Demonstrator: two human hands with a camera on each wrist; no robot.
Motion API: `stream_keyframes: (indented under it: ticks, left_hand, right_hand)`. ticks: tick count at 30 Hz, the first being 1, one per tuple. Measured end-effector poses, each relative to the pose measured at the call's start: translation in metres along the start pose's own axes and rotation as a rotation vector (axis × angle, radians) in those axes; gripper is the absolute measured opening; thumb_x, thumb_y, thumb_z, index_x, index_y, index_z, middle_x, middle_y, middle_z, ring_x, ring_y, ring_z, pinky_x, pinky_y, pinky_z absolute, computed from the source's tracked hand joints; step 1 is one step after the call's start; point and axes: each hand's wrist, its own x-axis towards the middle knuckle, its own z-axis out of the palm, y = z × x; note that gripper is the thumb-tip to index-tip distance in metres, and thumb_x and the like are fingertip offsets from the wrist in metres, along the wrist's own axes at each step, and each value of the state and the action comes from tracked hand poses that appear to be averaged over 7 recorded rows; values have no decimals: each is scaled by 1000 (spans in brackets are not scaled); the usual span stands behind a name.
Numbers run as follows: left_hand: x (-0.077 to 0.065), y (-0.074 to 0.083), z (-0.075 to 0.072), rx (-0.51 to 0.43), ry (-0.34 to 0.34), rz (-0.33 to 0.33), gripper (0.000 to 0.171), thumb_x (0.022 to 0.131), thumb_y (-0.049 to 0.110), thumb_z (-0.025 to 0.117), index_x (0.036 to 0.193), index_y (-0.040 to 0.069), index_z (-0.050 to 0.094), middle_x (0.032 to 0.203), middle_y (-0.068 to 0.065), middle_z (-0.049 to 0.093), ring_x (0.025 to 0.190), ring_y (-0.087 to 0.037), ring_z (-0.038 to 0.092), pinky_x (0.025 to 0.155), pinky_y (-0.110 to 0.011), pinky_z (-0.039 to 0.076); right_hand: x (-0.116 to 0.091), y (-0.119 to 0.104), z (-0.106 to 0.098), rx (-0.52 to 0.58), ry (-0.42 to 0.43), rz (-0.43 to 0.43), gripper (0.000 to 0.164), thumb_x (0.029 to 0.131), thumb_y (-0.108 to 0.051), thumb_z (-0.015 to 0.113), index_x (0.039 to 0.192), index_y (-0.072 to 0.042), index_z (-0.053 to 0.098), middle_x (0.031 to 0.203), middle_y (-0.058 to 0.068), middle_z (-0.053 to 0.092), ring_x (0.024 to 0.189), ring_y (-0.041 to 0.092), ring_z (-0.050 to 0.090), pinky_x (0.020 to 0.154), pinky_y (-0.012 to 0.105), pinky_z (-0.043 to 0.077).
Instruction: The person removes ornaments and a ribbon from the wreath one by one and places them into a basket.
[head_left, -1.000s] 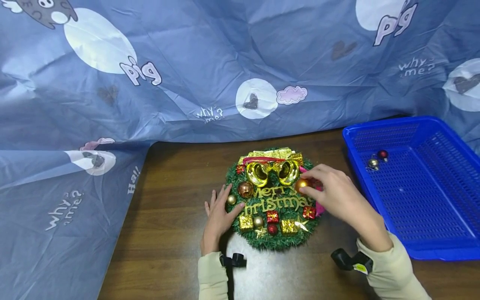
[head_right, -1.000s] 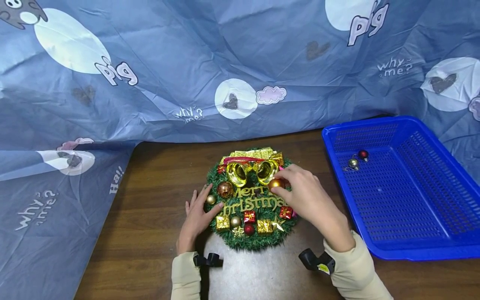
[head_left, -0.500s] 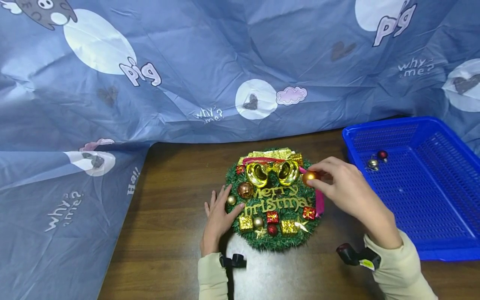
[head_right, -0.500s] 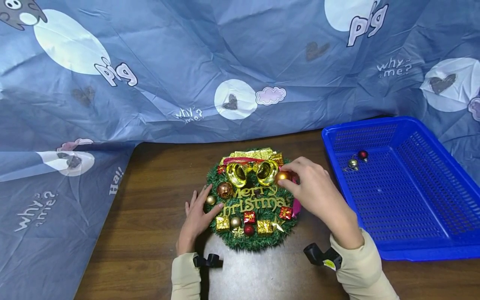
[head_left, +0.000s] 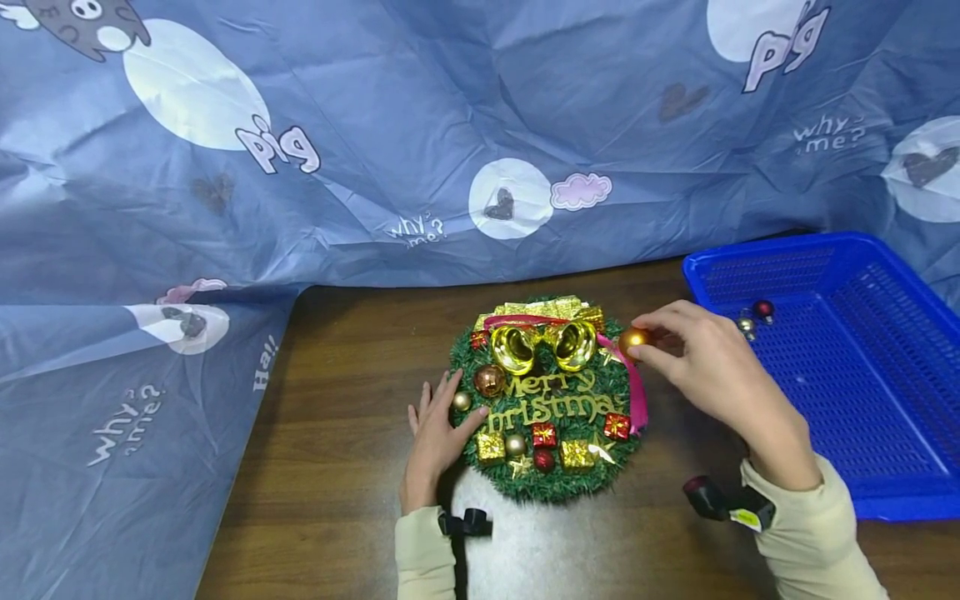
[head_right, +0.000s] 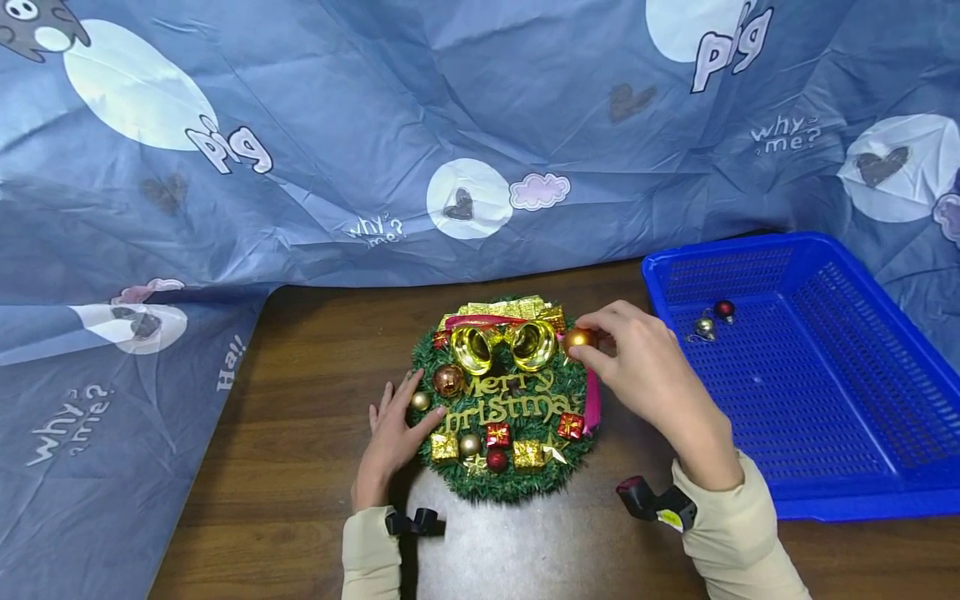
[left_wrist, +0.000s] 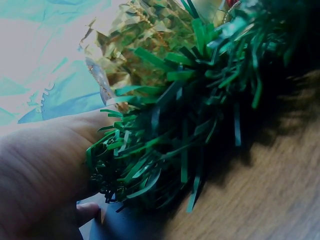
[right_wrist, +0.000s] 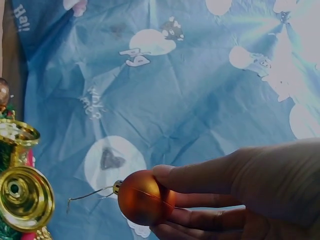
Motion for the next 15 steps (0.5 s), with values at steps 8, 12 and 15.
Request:
stream_keyframes:
  ticks: [8,12,15]
  left_hand:
    - [0,0,1,-2,6,7,75,88,52,61,151,30,27,159,-5,21,148,-35,4,114,-63,-9]
    - [0,-1,1,-3,3,4,75,88,52,61,152,30,27,159,-4,21,148,-35,3,114,-63,-10]
    - [0,0,1,-1,1,5,75,88,52,61,152,30,27,159,-5,21,148,-35,3,114,-63,-9]
  right_hand:
    - [1,5,-9,-14,9,22,25,81,-14,76,104,-5,71,95,9,69,81,22,65,70,38,46]
    - [1,8,-11,-17,15,33,25,81,-13,76,104,-4,71,96,10,69,81,21,65,69,37,46]
    - [0,11,-13,-25,22,34,25,81,-13,76,104,-4,71,96,10,69,81,22,65,69,37,46]
